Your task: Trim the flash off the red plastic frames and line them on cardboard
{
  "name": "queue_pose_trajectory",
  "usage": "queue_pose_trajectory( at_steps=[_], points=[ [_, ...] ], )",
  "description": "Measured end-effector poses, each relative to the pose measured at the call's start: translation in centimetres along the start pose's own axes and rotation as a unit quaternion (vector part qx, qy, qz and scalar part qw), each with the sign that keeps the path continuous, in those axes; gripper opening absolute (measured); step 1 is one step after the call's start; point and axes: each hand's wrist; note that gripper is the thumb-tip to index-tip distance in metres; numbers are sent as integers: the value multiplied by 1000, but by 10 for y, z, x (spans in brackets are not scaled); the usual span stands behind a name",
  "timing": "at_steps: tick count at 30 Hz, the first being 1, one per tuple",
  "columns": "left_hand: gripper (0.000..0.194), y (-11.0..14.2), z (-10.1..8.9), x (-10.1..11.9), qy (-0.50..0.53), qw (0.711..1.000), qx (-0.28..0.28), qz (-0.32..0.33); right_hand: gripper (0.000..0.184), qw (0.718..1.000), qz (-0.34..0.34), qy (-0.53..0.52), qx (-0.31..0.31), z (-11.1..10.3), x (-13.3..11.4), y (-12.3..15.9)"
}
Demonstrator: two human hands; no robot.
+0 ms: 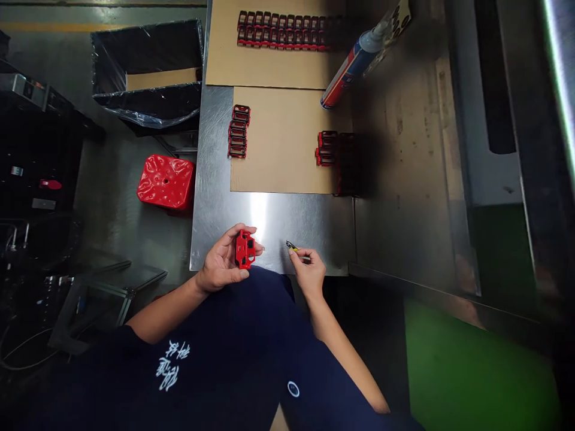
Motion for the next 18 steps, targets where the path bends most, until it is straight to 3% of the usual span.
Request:
queue_pose_trajectory(
  at_steps=[5,10,14,16,18],
  points=[
    [80,-33,-6,-18,-11,999,-14,29,37,994,-54,89,35,12,45,2],
    [82,-69,-8,-30,-46,998,-26,45,24,985,-103,125,65,20,61,5],
    [83,-77,0,-35,-71,993,-66,63,23,978,-120,145,87,26,66,3],
    [84,-82,1,-39,-110,991,-49,66,24,976,-127,152,91,27,67,2],
    [85,-97,-1,-44,-242,969,32,50,25,974,-134,157,96,27,67,1]
  ],
)
Point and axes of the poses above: each hand's wrist, its own y-axis away from the middle knuckle, its own z-axis out of the palm, x = y × z, and after that the axes turned 12 degrees about x, right-handed
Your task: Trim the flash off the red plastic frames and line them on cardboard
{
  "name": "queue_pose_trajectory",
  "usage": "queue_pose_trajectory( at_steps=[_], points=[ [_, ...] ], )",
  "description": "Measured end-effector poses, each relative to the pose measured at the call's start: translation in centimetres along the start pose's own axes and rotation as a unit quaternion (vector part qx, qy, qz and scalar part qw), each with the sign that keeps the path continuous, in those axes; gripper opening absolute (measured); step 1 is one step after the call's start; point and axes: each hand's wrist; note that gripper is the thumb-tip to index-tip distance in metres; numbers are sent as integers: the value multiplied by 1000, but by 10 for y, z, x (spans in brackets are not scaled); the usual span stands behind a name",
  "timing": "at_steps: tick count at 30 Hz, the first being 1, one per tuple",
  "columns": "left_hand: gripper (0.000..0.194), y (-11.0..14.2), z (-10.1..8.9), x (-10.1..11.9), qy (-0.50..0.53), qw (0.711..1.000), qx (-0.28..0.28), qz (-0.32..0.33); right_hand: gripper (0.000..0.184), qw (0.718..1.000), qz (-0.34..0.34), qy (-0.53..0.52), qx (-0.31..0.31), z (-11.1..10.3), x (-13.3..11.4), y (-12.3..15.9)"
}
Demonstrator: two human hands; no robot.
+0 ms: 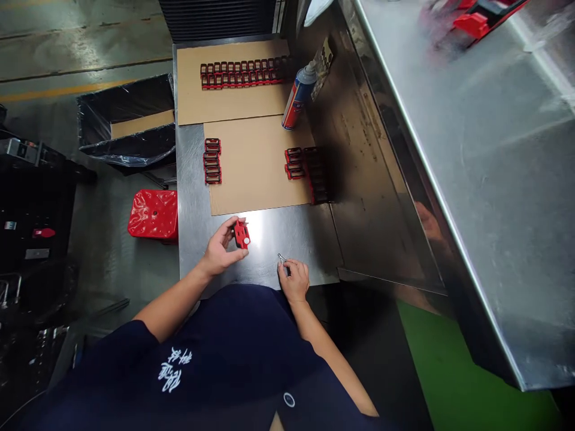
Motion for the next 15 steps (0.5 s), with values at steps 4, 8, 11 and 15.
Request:
queue_pose_trajectory(
  at_steps=[4,8,11,15],
  points=[
    [66,-64,-6,-20,-305,931,180,-92,27,1000,-18,-1,17,0,0,-1],
    [58,-130,-12,-42,-403,864,265,-148,26,999,-41,-9,30,-1,0,-2],
    [58,-156,-8,-53,-449,825,293,-178,25,998,-51,-12,37,-2,-1,-3],
    [59,-170,1,-61,-492,791,315,-183,25,997,-60,-16,47,-2,-2,-3]
  ],
)
Point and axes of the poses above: each hand's wrist, its own y-axis away from the middle knuckle, its own z-axis out of the palm, x = y × z, and after that the axes turned 12 degrees about x, right-handed
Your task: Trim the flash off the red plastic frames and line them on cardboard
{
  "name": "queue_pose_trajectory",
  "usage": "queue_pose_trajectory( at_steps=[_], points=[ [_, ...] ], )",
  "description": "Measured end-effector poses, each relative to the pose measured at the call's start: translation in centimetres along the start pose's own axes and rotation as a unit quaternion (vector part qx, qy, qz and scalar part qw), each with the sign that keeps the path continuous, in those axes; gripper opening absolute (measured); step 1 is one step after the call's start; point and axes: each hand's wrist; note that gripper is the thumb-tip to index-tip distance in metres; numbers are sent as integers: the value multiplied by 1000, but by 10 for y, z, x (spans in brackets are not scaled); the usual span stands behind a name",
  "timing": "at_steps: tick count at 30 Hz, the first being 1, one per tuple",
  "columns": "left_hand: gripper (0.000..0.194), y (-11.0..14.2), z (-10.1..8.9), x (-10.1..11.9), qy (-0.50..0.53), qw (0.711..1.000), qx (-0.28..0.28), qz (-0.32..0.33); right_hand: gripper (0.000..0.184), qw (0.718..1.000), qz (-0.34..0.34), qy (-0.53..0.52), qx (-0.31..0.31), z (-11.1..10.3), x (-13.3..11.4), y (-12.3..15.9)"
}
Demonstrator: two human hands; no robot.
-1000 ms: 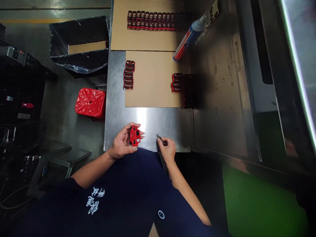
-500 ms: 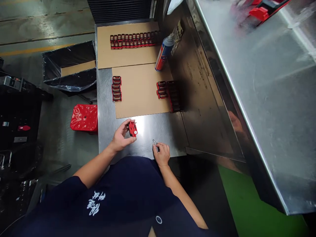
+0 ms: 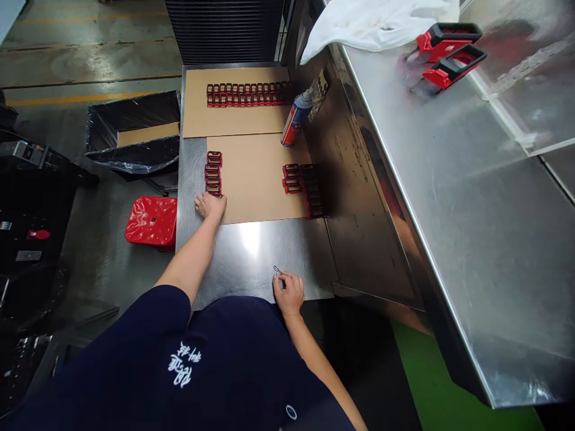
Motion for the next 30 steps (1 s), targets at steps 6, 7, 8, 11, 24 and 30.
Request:
queue_pose_trajectory(
  at_steps=[6,7,8,11,24,30],
  points=[
    [64,-9,11,11,-42,999,33,0,30,1000,-3,-2,29,4,1,1],
    [66,-11,12,13,-46,998,34,1,29,1000,-3,-1,30,4,1,1],
    [68,-13,12,13,-50,998,33,2,29,1000,-4,-1,30,4,1,1],
    [73,-19,11,13,-63,998,24,2,28,1000,-4,-1,28,4,1,1],
    [78,-27,13,7,-82,995,23,58,25,1000,1,1,22,5,2,3],
    [73,-73,19,34,-86,932,-45,349,24,1000,-6,3,22,4,1,1]
  ],
)
Point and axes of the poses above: each hand's wrist, its own y-axis away from the middle knuckle, its own z-axis out of the palm, x = y × z, and after that the axes turned 12 degrees about x, right-handed
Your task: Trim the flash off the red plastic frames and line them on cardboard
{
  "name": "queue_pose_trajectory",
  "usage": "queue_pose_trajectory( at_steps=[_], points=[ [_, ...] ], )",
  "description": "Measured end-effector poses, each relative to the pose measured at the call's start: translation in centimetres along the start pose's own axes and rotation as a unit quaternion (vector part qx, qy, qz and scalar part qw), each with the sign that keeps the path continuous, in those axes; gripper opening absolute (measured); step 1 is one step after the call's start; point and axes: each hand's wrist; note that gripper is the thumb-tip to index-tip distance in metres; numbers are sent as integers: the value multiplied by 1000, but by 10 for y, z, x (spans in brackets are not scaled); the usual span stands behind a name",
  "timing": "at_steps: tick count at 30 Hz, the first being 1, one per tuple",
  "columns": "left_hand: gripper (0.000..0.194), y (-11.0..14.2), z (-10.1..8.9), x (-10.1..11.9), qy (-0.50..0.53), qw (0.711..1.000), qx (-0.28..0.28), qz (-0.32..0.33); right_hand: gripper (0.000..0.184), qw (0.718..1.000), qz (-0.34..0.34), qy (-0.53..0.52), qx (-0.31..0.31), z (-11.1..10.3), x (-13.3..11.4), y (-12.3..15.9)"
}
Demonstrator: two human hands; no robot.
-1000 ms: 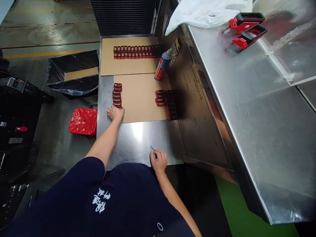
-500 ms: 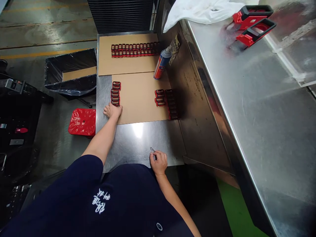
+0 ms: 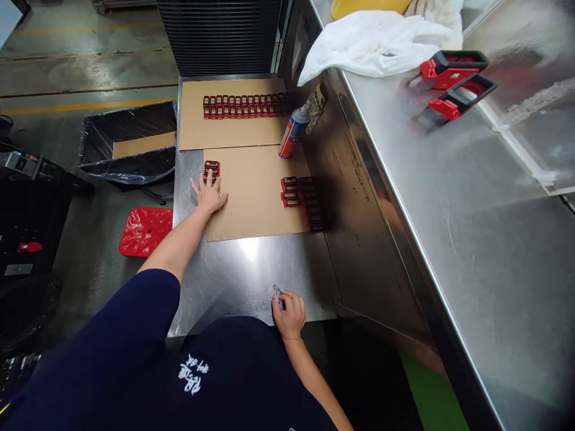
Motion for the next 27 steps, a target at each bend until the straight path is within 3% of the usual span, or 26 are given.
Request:
queue_pose_trajectory(
  at_steps=[3,7,15,27],
  points=[
    [72,-37,7,1,-19,997,-52,61,23,1000,-2,6,4,1,-1,-1],
    [75,-66,17,7,-32,994,-95,32,23,1000,0,15,4,2,-1,-1],
    [80,-75,27,5,-35,994,-102,-21,22,1000,2,25,3,2,-3,0],
    [82,-85,31,18,-32,988,-73,-133,22,999,3,34,-6,2,-4,-1]
  ],
)
Point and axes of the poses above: each hand's wrist, its own y-axis away from the middle knuckle, its own z-axis out of the palm, x = y × z, and after that the axes turned 12 degrees about x, right-handed
